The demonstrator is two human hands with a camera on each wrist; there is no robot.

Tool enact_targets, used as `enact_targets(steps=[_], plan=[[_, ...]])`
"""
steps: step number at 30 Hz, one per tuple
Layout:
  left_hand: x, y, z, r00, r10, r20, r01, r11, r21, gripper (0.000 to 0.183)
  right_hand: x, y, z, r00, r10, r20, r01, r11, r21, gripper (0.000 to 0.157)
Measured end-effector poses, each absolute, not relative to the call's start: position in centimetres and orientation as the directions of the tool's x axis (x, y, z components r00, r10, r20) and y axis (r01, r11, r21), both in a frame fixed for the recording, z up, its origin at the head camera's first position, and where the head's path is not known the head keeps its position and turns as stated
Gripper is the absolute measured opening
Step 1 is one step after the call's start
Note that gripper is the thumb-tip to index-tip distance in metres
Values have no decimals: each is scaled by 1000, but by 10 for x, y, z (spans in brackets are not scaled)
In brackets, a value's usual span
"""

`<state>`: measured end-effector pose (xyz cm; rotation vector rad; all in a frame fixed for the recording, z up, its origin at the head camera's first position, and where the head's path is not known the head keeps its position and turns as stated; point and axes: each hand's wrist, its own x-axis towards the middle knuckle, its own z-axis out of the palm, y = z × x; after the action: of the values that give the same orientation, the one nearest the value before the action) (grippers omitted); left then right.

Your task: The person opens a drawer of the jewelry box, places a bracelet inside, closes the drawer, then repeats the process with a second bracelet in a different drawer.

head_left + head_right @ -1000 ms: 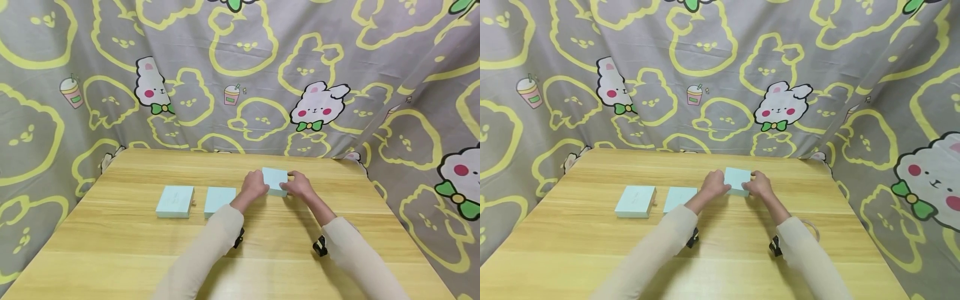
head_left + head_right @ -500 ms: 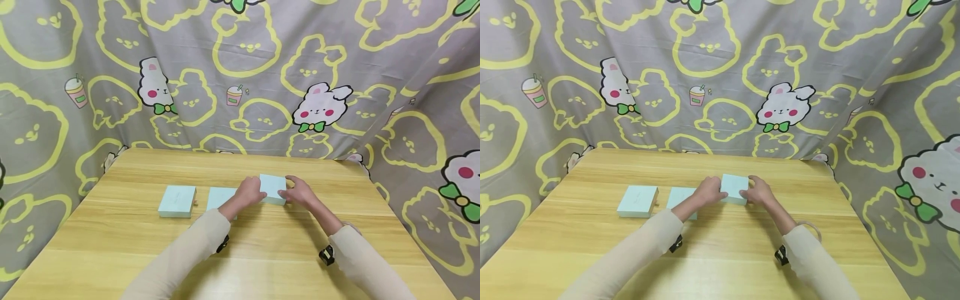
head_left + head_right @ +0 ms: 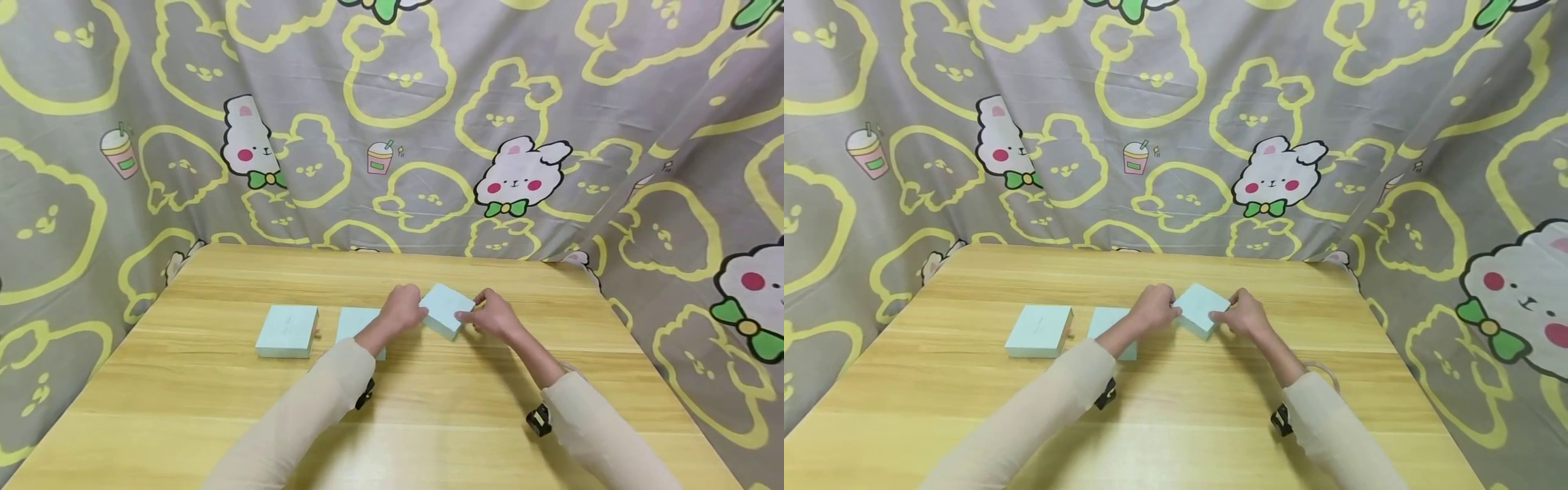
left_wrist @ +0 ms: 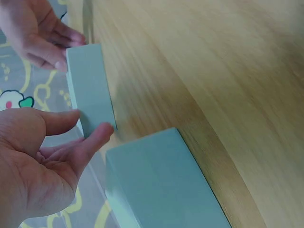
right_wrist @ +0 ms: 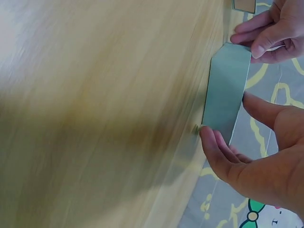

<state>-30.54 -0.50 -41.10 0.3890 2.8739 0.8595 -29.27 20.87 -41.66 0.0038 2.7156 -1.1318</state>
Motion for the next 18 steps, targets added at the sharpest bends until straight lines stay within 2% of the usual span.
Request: enact_targets(steps=[5, 10, 15, 18], plan=[[-309, -3, -411, -966, 255, -39, 188, 797, 574, 43, -291, 212, -414, -981, -89, -172, 34, 797, -603, 40], [-310, 2, -411, -964, 258, -57, 176, 789, 588, 38, -287, 210, -411, -963, -165, -213, -24, 839, -543, 47], [-309, 7, -410, -959, 278, -49, 200, 792, 577, 32, -284, 203, -412, -945, -190, -265, -9, 828, -561, 52], [-308, 9, -410, -959, 281, -35, 213, 797, 565, 21, -282, 198, -413, -943, -184, -277, 9, 820, -573, 52]])
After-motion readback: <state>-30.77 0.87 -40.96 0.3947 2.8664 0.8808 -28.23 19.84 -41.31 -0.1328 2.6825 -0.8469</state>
